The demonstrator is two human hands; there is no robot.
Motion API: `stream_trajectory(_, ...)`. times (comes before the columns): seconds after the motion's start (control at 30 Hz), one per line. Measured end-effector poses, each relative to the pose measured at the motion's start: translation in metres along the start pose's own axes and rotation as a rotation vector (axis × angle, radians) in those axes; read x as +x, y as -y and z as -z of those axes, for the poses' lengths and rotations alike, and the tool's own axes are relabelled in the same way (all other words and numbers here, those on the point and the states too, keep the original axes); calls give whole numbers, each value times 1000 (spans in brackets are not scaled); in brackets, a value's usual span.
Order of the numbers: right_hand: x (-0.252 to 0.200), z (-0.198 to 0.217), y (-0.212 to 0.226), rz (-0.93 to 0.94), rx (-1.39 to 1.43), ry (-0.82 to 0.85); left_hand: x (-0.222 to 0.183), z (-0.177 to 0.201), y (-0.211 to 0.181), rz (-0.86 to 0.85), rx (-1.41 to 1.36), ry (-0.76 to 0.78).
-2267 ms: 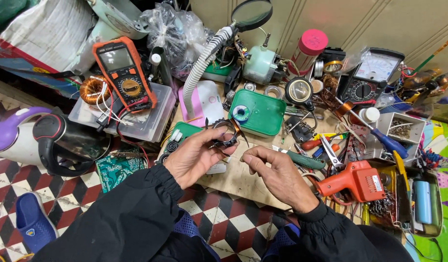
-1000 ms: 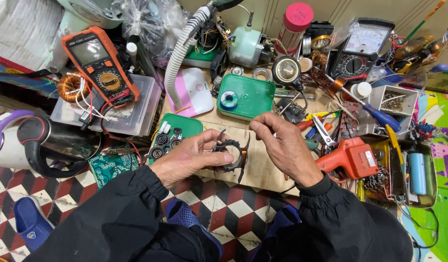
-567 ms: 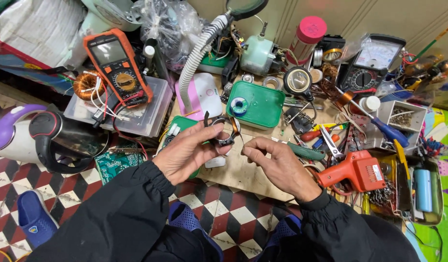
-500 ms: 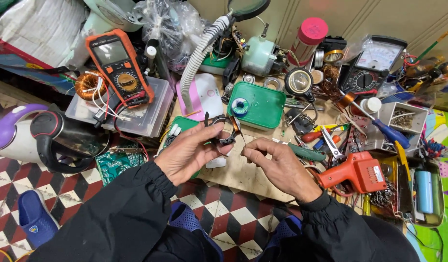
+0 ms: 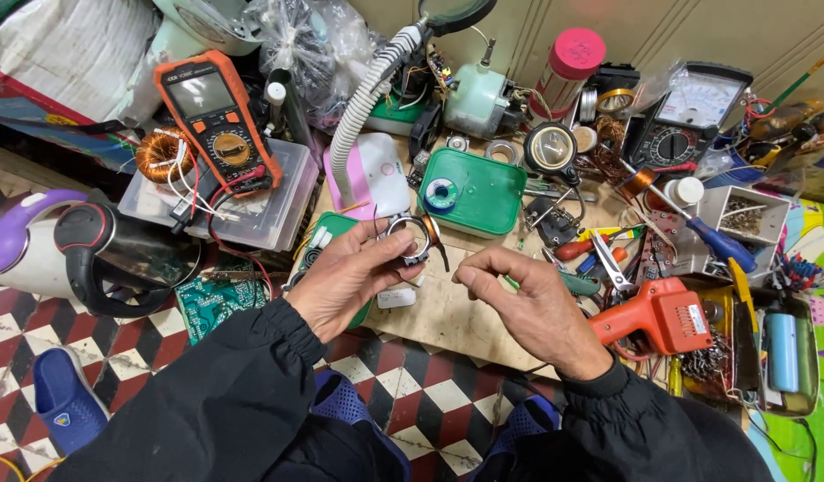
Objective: Inspecting and managing thin wires on a small electronic component, likely a motor coil, at a repair station.
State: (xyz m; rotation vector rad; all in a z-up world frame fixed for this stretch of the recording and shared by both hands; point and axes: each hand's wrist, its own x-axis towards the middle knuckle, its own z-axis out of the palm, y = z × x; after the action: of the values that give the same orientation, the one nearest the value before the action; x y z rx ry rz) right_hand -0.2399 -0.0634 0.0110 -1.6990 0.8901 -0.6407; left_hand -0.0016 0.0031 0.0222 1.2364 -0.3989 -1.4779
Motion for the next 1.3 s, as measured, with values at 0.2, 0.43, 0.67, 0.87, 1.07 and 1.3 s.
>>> stream_trajectory(0.2, 1, 2, 3, 18, -1, -71, 2, 10, 16, -44, 174, 23)
stream_trajectory(0.43, 4, 8, 8, 75, -28, -138, -4, 1, 18, -11, 323, 111)
stream_trajectory(0.67, 6, 19, 9, 121, -71, -171, -7, 3, 30, 92, 405, 208)
stream_trajectory(0.87, 7, 21, 9, 109, -78, -193, -3, 11, 25, 156, 300, 195)
stream_trajectory(1.07, 16, 24, -26, -25, -92, -186, -3, 10, 6, 188, 157, 256)
stream_trajectory(1.3, 10, 22, -25, -205, -124, -115, 8, 28, -8, 114, -170, 141)
